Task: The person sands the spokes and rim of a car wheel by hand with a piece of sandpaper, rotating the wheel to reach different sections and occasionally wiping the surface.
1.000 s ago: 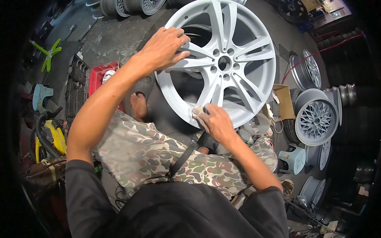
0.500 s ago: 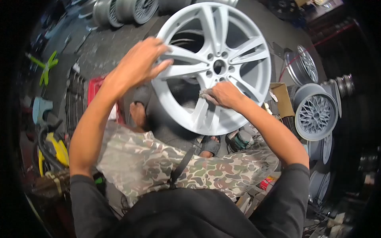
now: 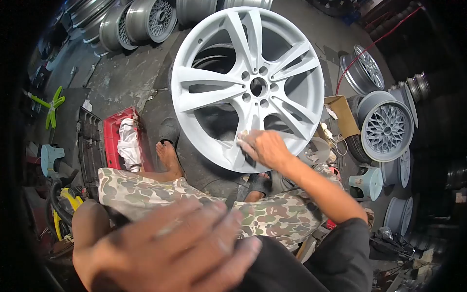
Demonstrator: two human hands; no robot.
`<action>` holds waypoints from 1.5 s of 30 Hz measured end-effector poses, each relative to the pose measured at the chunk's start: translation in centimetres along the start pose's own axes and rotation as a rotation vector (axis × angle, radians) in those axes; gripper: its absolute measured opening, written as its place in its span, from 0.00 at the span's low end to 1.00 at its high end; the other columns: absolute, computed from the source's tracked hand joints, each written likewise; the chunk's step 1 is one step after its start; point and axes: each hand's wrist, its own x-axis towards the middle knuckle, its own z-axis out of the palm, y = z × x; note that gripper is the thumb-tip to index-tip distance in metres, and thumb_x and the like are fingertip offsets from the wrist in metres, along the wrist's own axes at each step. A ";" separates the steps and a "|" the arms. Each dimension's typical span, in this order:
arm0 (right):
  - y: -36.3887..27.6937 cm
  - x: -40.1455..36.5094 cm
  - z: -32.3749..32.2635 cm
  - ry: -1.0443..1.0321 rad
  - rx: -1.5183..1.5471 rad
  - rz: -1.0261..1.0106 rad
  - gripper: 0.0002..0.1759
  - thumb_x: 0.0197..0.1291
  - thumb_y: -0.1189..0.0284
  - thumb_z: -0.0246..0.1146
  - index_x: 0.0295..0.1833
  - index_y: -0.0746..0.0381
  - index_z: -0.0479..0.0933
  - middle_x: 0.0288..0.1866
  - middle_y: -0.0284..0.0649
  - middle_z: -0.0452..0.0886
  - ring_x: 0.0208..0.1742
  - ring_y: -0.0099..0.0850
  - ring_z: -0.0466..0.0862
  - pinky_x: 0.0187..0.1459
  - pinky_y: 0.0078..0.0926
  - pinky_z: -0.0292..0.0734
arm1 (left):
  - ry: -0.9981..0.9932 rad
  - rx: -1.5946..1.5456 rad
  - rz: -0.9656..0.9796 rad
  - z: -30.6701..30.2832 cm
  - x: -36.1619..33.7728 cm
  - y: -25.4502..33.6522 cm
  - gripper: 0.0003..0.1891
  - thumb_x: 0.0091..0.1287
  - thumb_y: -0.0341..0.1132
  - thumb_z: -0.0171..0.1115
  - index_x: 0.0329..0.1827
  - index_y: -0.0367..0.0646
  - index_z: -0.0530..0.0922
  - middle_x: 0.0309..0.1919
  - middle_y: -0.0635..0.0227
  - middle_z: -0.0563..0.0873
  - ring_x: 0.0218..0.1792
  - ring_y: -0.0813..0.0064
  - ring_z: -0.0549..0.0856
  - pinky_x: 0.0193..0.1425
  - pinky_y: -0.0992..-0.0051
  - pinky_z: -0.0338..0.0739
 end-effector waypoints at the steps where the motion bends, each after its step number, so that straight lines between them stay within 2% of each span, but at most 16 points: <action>1: -0.9 -0.7 0.5 0.092 0.031 -0.021 0.14 0.70 0.65 0.66 0.54 0.60 0.88 0.37 0.46 0.85 0.34 0.48 0.86 0.37 0.42 0.82 | -0.157 0.075 -0.094 -1.1 1.0 2.3 0.13 0.63 0.36 0.65 0.45 0.37 0.84 0.45 0.59 0.86 0.49 0.61 0.85 0.58 0.62 0.82; 3: -2.4 -1.6 1.2 0.187 0.065 -0.037 0.13 0.69 0.67 0.67 0.54 0.62 0.88 0.35 0.45 0.82 0.34 0.47 0.85 0.36 0.42 0.81 | -0.248 0.158 -0.171 -1.2 1.6 3.0 0.17 0.71 0.49 0.56 0.47 0.46 0.83 0.48 0.67 0.86 0.57 0.64 0.84 0.71 0.61 0.76; 12: -4.6 -3.0 2.5 0.321 0.215 0.069 0.18 0.57 0.77 0.70 0.55 0.64 0.87 0.40 0.53 0.81 0.38 0.53 0.84 0.41 0.44 0.83 | -0.313 0.118 0.164 -0.2 4.9 0.2 0.22 0.75 0.44 0.55 0.28 0.35 0.83 0.26 0.61 0.80 0.26 0.74 0.77 0.25 0.77 0.69; 13: -4.6 -3.4 2.4 0.234 0.162 0.110 0.21 0.58 0.72 0.72 0.57 0.66 0.84 0.42 0.51 0.80 0.44 0.49 0.84 0.45 0.44 0.82 | -0.358 0.032 0.023 -0.1 4.8 0.4 0.13 0.66 0.38 0.64 0.42 0.34 0.83 0.35 0.62 0.82 0.37 0.69 0.81 0.37 0.70 0.75; 14: -4.4 -3.7 2.7 0.235 0.159 0.104 0.21 0.58 0.72 0.72 0.57 0.66 0.84 0.42 0.51 0.80 0.44 0.49 0.84 0.45 0.44 0.82 | -0.407 -0.051 -0.125 -0.2 4.7 0.5 0.24 0.56 0.32 0.74 0.56 0.33 0.83 0.44 0.62 0.83 0.49 0.64 0.85 0.49 0.63 0.81; 16: -3.1 -4.2 3.5 0.206 0.002 -0.063 0.21 0.58 0.73 0.72 0.58 0.64 0.84 0.44 0.51 0.80 0.45 0.49 0.83 0.46 0.44 0.82 | -0.690 0.099 -0.123 0.2 3.8 -2.4 0.23 0.57 0.29 0.71 0.56 0.29 0.81 0.43 0.58 0.84 0.47 0.57 0.87 0.49 0.60 0.83; 18: -2.2 -3.8 2.7 0.289 0.064 -0.120 0.19 0.61 0.72 0.71 0.58 0.63 0.85 0.41 0.52 0.78 0.44 0.50 0.83 0.45 0.44 0.81 | -0.856 -0.169 -0.324 -0.2 3.2 -8.4 0.21 0.59 0.29 0.68 0.56 0.30 0.80 0.44 0.50 0.86 0.49 0.49 0.88 0.50 0.55 0.84; 20: -1.7 -2.7 1.1 -0.003 0.234 0.099 0.17 0.66 0.71 0.69 0.59 0.62 0.85 0.40 0.53 0.77 0.43 0.52 0.82 0.44 0.45 0.80 | -0.685 0.117 -0.519 1.7 0.5 -12.8 0.19 0.62 0.30 0.67 0.56 0.32 0.80 0.44 0.44 0.88 0.47 0.43 0.88 0.50 0.52 0.84; 22: 0.6 -0.3 0.1 0.272 0.145 -0.066 0.18 0.68 0.71 0.68 0.63 0.60 0.85 0.41 0.52 0.77 0.40 0.50 0.82 0.43 0.44 0.80 | -0.678 0.326 -0.719 2.3 -0.9 -16.1 0.21 0.65 0.32 0.67 0.60 0.34 0.80 0.41 0.45 0.89 0.44 0.43 0.89 0.50 0.51 0.84; 24: 1.3 2.8 -3.1 0.282 0.148 -0.055 0.17 0.69 0.73 0.67 0.62 0.60 0.85 0.41 0.51 0.77 0.42 0.50 0.82 0.44 0.44 0.80 | -0.700 0.405 -0.822 2.4 -2.3 -18.3 0.22 0.67 0.35 0.67 0.63 0.35 0.79 0.39 0.48 0.90 0.42 0.42 0.90 0.50 0.51 0.85; 32: 5.9 11.9 -1.3 0.270 0.235 -0.263 0.18 0.80 0.63 0.57 0.67 0.54 0.84 0.32 0.44 0.76 0.35 0.37 0.78 0.43 0.32 0.77 | -0.747 0.373 -0.991 1.7 -4.6 -20.7 0.32 0.69 0.39 0.64 0.76 0.40 0.70 0.44 0.43 0.90 0.50 0.42 0.89 0.58 0.49 0.83; 34: 4.6 11.6 -3.5 -0.115 0.552 0.284 0.20 0.82 0.59 0.54 0.65 0.56 0.84 0.27 0.48 0.83 0.27 0.43 0.82 0.39 0.42 0.78 | -0.739 0.340 -1.011 1.1 -4.9 -20.8 0.33 0.70 0.39 0.63 0.78 0.41 0.68 0.45 0.42 0.89 0.51 0.42 0.89 0.60 0.50 0.82; 35: 4.5 12.0 -3.8 -0.131 0.514 0.251 0.22 0.83 0.57 0.50 0.63 0.58 0.85 0.23 0.47 0.81 0.22 0.45 0.80 0.38 0.43 0.78 | -0.744 0.327 -1.023 1.1 -4.7 -20.8 0.33 0.69 0.38 0.63 0.78 0.42 0.68 0.46 0.42 0.89 0.51 0.42 0.89 0.60 0.50 0.82; 39: 3.1 15.3 -5.2 -0.316 0.285 0.240 0.27 0.83 0.51 0.47 0.59 0.58 0.85 0.25 0.50 0.81 0.30 0.48 0.84 0.43 0.44 0.79 | -0.835 0.378 -1.112 3.3 -3.3 -21.3 0.33 0.69 0.39 0.63 0.78 0.47 0.69 0.49 0.43 0.89 0.52 0.42 0.89 0.60 0.50 0.82; 42: 5.5 14.3 -3.1 -0.133 0.195 0.002 0.28 0.82 0.51 0.47 0.59 0.58 0.85 0.29 0.53 0.83 0.37 0.51 0.87 0.46 0.47 0.79 | -0.811 0.397 -1.093 3.2 -3.6 -21.4 0.32 0.68 0.40 0.64 0.76 0.45 0.70 0.49 0.43 0.89 0.52 0.43 0.89 0.60 0.49 0.83; 45: 5.3 11.3 -6.6 -0.199 0.190 0.176 0.23 0.80 0.55 0.52 0.57 0.59 0.87 0.39 0.57 0.85 0.41 0.56 0.86 0.48 0.51 0.78 | -0.754 0.376 -1.010 1.8 -4.7 -20.9 0.32 0.69 0.41 0.64 0.75 0.41 0.70 0.48 0.43 0.89 0.52 0.43 0.89 0.59 0.49 0.83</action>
